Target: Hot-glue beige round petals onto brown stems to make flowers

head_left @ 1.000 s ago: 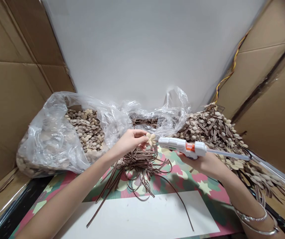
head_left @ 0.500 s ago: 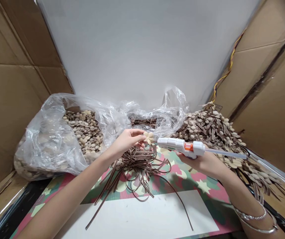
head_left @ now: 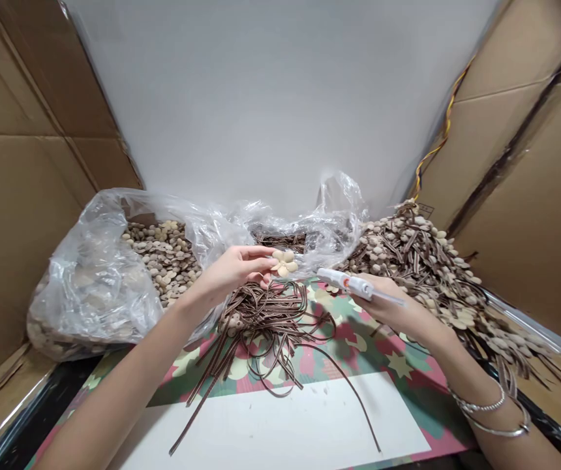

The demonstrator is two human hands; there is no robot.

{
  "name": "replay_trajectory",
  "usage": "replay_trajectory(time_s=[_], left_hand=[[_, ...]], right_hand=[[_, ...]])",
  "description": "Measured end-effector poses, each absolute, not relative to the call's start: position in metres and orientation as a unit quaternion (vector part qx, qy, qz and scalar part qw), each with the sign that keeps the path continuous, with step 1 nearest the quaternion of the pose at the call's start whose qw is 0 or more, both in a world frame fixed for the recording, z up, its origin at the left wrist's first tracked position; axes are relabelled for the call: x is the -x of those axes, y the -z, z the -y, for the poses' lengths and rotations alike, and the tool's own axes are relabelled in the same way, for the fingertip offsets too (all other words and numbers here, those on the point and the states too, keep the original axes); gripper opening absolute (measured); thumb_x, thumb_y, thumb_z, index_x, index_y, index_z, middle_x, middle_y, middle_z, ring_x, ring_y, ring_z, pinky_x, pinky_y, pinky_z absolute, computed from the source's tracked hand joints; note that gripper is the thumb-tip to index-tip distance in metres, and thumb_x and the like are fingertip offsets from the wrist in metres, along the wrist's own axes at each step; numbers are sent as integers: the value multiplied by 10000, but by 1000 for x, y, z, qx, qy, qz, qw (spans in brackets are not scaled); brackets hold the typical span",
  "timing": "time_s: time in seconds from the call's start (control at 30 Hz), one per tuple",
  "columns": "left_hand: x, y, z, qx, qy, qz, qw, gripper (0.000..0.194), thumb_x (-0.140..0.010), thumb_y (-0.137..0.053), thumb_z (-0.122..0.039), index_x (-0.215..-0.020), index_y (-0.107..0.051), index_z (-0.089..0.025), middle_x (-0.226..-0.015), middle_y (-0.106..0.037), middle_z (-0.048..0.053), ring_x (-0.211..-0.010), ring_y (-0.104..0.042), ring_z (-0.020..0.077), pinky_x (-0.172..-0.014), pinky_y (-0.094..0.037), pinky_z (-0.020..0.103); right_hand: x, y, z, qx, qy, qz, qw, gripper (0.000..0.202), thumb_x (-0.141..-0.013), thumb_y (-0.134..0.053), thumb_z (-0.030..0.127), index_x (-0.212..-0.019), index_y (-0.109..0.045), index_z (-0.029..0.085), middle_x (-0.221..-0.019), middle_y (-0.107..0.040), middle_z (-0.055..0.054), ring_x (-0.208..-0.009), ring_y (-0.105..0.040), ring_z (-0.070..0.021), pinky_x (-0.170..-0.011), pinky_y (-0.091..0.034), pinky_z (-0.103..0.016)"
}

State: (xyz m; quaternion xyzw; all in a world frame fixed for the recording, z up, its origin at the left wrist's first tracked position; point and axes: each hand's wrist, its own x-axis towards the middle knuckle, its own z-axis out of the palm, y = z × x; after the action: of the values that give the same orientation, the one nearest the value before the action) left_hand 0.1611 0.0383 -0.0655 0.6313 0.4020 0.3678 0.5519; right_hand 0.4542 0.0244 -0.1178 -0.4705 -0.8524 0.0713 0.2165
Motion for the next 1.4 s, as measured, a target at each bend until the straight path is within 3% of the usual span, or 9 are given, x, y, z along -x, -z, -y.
replay_trajectory(time_s=[0.1,0.27,0.5,0.8,0.97,1.13,1.23,1.33,1.4], left_hand=[[-154,61,-38,-670,-352,-423,498,350,-756,-632,-307,-1068,-626,-150,-960,-654,83,-656,-569,97,-658,-480,257],[-149,60,-36,-702,-350,-446,431,312,-766,-602,-260,-1043,-643,-122,-989,-661,108,-762,-595,140,-722,-480,288],[-150,64,-40,-700,-355,-461,414,315,-760,-588,-214,-1041,-631,-78,-938,-675,127,-794,-615,163,-720,-475,302],[-146,58,-35,-706,-367,-464,390,245,-759,-592,-223,-945,-633,-69,-858,-669,111,-745,-616,164,-676,-475,298],[-145,55,-33,-706,-364,-481,371,180,-762,-567,-193,-884,-618,-72,-799,-660,91,-694,-605,146,-658,-470,291],[-140,56,-34,-726,-347,-485,343,196,-744,-573,-216,-902,-605,-104,-817,-665,89,-752,-623,176,-672,-471,297],[-140,56,-34,-733,-340,-485,334,180,-744,-577,-225,-884,-597,-113,-833,-665,86,-766,-626,179,-685,-468,296],[-144,54,-31,-731,-336,-481,349,146,-759,-564,-227,-849,-580,-113,-847,-655,84,-761,-623,166,-693,-466,289],[-146,52,-29,-728,-329,-478,364,140,-767,-560,-235,-834,-570,-112,-847,-645,79,-759,-615,159,-685,-463,282]], right_hand=[[-460,123,-27,450,-11,879,156,89,-794,-423,120,-832,-484,173,-802,-545,-43,-577,-502,-130,-513,-346,-221],[-466,150,-17,424,71,900,74,268,-730,-480,81,-978,-459,179,-1078,-510,-102,-545,-523,-132,-462,-333,-232],[-486,183,-13,402,96,909,53,466,-603,-476,10,-1032,-428,186,-1237,-426,-149,-691,-590,-187,-535,-419,-254],[-497,185,-16,386,96,916,53,397,-663,-452,29,-1033,-445,172,-1171,-481,-164,-700,-609,-197,-556,-460,-274],[-499,188,-34,459,34,886,60,301,-851,-426,248,-1129,-375,146,-1228,-430,-199,-831,-604,-237,-575,-477,-295],[-496,173,-45,449,-16,893,34,393,-840,-480,338,-1186,-394,174,-1231,-456,-165,-1052,-509,-297,-764,-468,-365],[-476,153,-20,444,-9,895,40,274,-860,-453,361,-1064,-504,185,-1204,-480,-156,-1051,-485,-311,-800,-434,-408],[-444,146,17,473,-82,876,38,245,-894,-404,369,-797,-534,186,-859,-572,-95,-761,-548,-219,-644,-445,-327],[-425,152,32,458,-100,882,43,202,-870,-465,323,-728,-498,184,-769,-552,-69,-717,-526,-204,-615,-431,-312]])
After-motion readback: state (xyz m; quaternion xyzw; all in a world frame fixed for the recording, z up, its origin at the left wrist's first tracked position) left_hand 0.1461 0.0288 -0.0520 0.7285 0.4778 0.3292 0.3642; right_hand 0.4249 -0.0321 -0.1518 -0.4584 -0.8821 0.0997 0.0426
